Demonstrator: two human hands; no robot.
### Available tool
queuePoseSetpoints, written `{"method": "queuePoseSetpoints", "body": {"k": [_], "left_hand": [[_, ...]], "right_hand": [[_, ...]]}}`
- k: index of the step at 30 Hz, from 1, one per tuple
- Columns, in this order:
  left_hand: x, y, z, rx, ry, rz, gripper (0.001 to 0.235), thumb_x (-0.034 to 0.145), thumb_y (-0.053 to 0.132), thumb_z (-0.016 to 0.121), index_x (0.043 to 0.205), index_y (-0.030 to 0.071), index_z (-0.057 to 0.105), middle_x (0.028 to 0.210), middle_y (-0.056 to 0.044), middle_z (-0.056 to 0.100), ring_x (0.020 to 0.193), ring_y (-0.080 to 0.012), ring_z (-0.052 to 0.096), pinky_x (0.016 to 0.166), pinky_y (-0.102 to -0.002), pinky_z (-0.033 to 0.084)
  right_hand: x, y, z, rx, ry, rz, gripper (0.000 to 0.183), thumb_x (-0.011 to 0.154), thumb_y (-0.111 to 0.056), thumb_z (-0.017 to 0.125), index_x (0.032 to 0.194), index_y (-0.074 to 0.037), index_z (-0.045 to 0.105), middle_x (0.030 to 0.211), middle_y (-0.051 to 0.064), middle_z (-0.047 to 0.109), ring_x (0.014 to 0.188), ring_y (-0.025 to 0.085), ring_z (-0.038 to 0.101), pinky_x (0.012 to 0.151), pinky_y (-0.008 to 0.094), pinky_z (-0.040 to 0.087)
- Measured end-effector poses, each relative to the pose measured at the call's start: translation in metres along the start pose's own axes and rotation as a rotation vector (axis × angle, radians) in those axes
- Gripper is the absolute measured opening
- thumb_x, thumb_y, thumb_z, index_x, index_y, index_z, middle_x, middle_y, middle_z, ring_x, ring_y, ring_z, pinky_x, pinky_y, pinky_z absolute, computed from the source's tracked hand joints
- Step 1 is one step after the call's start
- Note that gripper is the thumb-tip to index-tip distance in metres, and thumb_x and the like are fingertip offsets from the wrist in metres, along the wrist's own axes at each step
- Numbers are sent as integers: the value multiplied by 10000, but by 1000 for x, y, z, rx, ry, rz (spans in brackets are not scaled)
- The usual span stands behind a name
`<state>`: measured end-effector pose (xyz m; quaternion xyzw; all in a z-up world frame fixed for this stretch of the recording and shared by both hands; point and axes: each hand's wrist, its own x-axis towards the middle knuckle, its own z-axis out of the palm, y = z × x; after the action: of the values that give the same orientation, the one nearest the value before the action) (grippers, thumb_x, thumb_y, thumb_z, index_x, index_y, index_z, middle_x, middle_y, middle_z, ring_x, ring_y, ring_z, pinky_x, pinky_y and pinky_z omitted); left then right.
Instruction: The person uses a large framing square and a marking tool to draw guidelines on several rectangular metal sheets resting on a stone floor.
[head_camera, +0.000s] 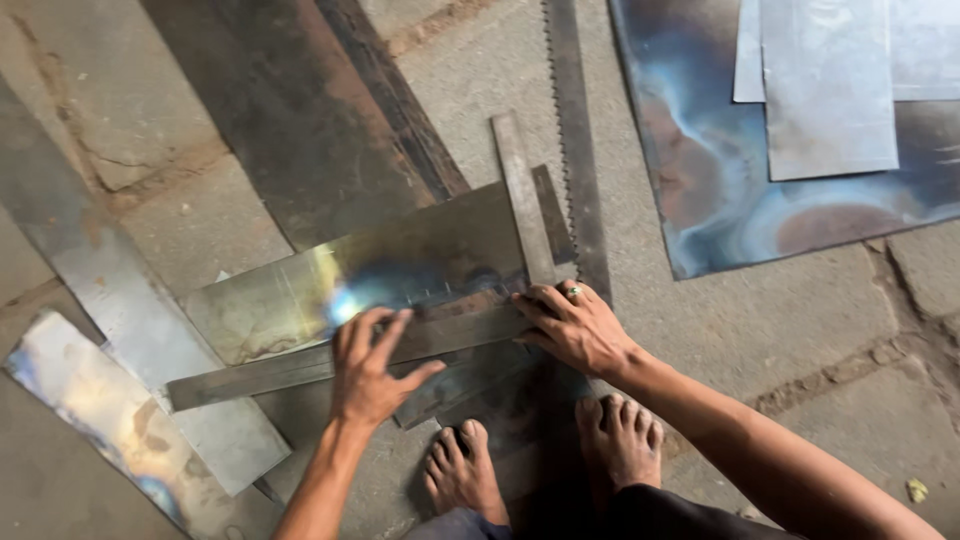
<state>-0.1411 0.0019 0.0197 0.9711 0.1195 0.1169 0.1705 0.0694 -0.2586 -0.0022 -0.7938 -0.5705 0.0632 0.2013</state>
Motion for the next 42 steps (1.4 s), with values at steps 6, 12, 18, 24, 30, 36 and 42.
{"method": "queuePoseSetpoints", "body": {"k": [6,12,18,24,30,36,42], "left_hand": [[-45,-36,14,192,68,-42,618,935,565,666,1304,70,675,1287,-112,613,1222,-331,564,1073,-489,465],[-51,-45,33,206,43,8,666,946,612,608,1291,43,638,1262,-136,591,1215,-350,550,1067,-500,457],[-48,-46,35,271,-27,1,697,944,640,577,1291,36,606,1278,-162,583,1229,-360,549,1063,-502,460],[-51,-45,36,265,7,-25,698,930,653,570,1284,53,621,1261,-137,587,1218,-349,543,1067,-495,460],[-50,-46,36,234,30,-19,686,936,637,582,1292,51,621,1266,-133,596,1221,-348,543,1073,-482,455],[-51,-44,36,207,58,-17,641,966,605,597,1307,63,619,1292,-123,603,1240,-320,560,1110,-493,441],[-49,-44,34,250,28,2,644,965,584,599,1311,41,607,1297,-154,592,1249,-351,552,1116,-506,416]], "right_hand": [[-7,10,7,29,18,-49,588,918,-436,687,1388,-89,621,1312,101,590,1027,280,565,943,412,477],[-8,13,11,-19,-26,-14,569,908,-392,672,1363,-55,613,1327,155,562,1021,300,572,936,437,482],[-7,12,13,18,21,-15,543,936,-352,693,1355,-17,608,1315,149,562,1029,288,584,931,425,486],[-7,12,12,6,1,-10,546,922,-360,695,1344,-23,612,1312,153,560,1006,287,578,922,422,484],[-8,11,10,-14,2,-13,556,917,-364,695,1353,-31,610,1322,153,556,1014,288,575,929,424,483],[-6,10,11,27,36,-14,563,905,-353,715,1352,-30,603,1319,151,559,1054,310,585,935,434,487],[-6,7,11,3,60,0,579,881,-359,734,1348,-45,598,1305,163,575,1019,338,579,908,448,498]]}}
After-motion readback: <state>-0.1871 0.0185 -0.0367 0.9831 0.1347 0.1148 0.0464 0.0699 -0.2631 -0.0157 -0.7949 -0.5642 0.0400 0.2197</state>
